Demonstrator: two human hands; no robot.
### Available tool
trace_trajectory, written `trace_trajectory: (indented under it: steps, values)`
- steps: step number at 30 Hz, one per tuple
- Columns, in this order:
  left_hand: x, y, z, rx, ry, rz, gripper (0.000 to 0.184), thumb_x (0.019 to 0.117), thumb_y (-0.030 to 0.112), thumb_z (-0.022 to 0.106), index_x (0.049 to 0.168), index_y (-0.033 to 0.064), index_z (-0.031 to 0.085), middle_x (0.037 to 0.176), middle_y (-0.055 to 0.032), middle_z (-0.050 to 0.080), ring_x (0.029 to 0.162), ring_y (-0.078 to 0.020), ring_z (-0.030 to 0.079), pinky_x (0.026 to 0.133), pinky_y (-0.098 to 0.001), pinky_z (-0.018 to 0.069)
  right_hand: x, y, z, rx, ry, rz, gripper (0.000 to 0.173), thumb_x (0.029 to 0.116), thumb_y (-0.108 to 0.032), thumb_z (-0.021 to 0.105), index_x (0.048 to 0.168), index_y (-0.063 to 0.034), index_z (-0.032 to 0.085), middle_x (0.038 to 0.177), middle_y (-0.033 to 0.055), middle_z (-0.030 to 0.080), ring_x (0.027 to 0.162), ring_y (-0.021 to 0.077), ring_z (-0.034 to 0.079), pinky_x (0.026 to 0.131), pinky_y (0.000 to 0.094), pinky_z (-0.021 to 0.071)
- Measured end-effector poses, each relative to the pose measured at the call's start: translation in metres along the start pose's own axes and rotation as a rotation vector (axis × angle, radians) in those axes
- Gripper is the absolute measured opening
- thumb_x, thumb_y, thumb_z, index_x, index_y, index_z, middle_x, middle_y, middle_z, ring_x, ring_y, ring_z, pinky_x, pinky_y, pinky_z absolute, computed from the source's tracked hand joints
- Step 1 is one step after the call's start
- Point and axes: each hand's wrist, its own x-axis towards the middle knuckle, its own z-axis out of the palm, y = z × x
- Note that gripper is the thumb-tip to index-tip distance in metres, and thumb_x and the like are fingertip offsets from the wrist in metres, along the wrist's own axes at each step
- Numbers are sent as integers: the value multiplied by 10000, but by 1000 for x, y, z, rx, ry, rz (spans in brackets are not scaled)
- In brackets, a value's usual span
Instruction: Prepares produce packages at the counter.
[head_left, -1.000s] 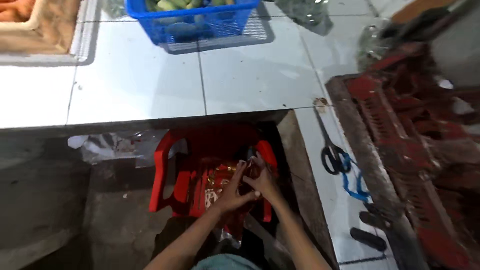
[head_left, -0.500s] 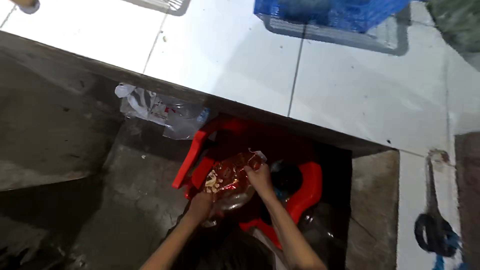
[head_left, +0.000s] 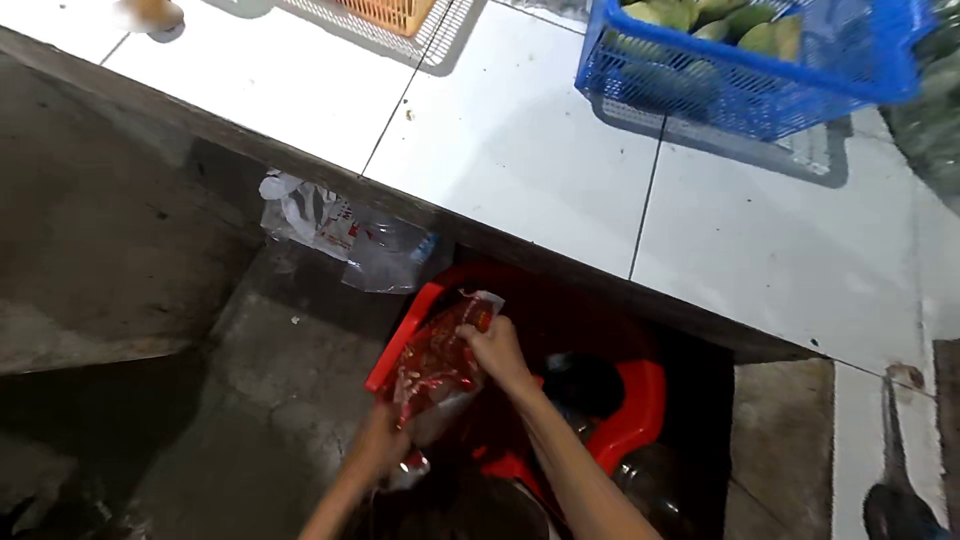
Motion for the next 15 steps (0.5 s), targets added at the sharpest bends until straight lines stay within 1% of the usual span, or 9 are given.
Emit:
trace_trajectory:
  steps: [2, 4, 6, 8, 9, 10, 12, 13, 15]
  values:
    - [7, -6, -23, 2, -5, 11, 227, 972, 194, 610, 977, -19, 690, 819, -104, 669, 725, -185, 654, 730, -418, 558, 11, -13, 6, -9, -79, -27, 238, 1011, -217, 628, 1001, 19, 664, 786, 126, 653, 636, 198, 628, 587, 380, 537]
    - [13, -7, -34, 53, -86, 33, 238, 968, 208, 629, 952, -23, 685, 815, -106, 662, 732, -182, 644, 746, -420, 546, 26, -22, 6, -54, -135, -26, 339, 1039, -271, 601, 944, 49, 662, 829, 159, 651, 757, 254, 642, 722, 466, 531]
    - [18, -10, -36, 109, -165, 59, 292, 956, 264, 657, 955, -26, 684, 828, -121, 663, 757, -204, 642, 765, -446, 537, 26, -19, -2, -136, -184, -53, 509, 1073, -412, 514, 872, 43, 626, 794, 158, 599, 728, 266, 599, 699, 477, 503]
    - [18, -15, -28, 66, -184, 83, 285, 958, 277, 671, 952, -6, 693, 806, -78, 662, 728, -146, 639, 741, -384, 552, 8, -4, -15, -159, -186, -80, 638, 1039, -581, 477, 856, 17, 603, 799, 173, 584, 713, 285, 587, 649, 478, 493]
    - [17, -16, -24, 16, -175, 86, 269, 972, 260, 667, 962, -7, 697, 798, -64, 665, 714, -123, 640, 732, -358, 559, 0, 3, -22, -146, -208, -82, 635, 1035, -575, 492, 938, 39, 619, 890, 212, 609, 799, 321, 608, 716, 510, 506]
    - [16, -16, -21, -25, -155, 92, 255, 987, 248, 657, 961, -3, 695, 780, -47, 662, 692, -104, 638, 711, -332, 561, -4, 13, -28, -131, -240, -91, 594, 1040, -525, 522, 1060, 57, 642, 1024, 242, 640, 934, 348, 638, 834, 536, 521]
    - [19, -18, -20, -56, -108, 121, 287, 999, 288, 648, 968, 7, 698, 786, -41, 676, 696, -101, 652, 710, -330, 571, -10, 47, -35, -95, -297, -132, 499, 1045, -447, 562, 1231, 10, 639, 1213, 205, 657, 1138, 297, 638, 1009, 485, 504]
    - [20, -19, -20, -40, -89, 133, 324, 991, 329, 648, 1010, 11, 706, 826, -58, 706, 735, -126, 686, 743, -358, 591, -18, 66, -39, -71, -314, -142, 479, 1048, -423, 563, 1277, -9, 632, 1258, 180, 653, 1184, 263, 625, 1049, 445, 490]
    - [16, -19, -25, 58, -48, 109, 454, 974, 395, 659, 1170, -14, 660, 958, -144, 721, 856, -231, 717, 835, -457, 592, -45, 99, -46, -24, -319, -108, 465, 1053, -401, 553, 1319, -25, 618, 1287, 165, 641, 1193, 240, 619, 1048, 409, 490]
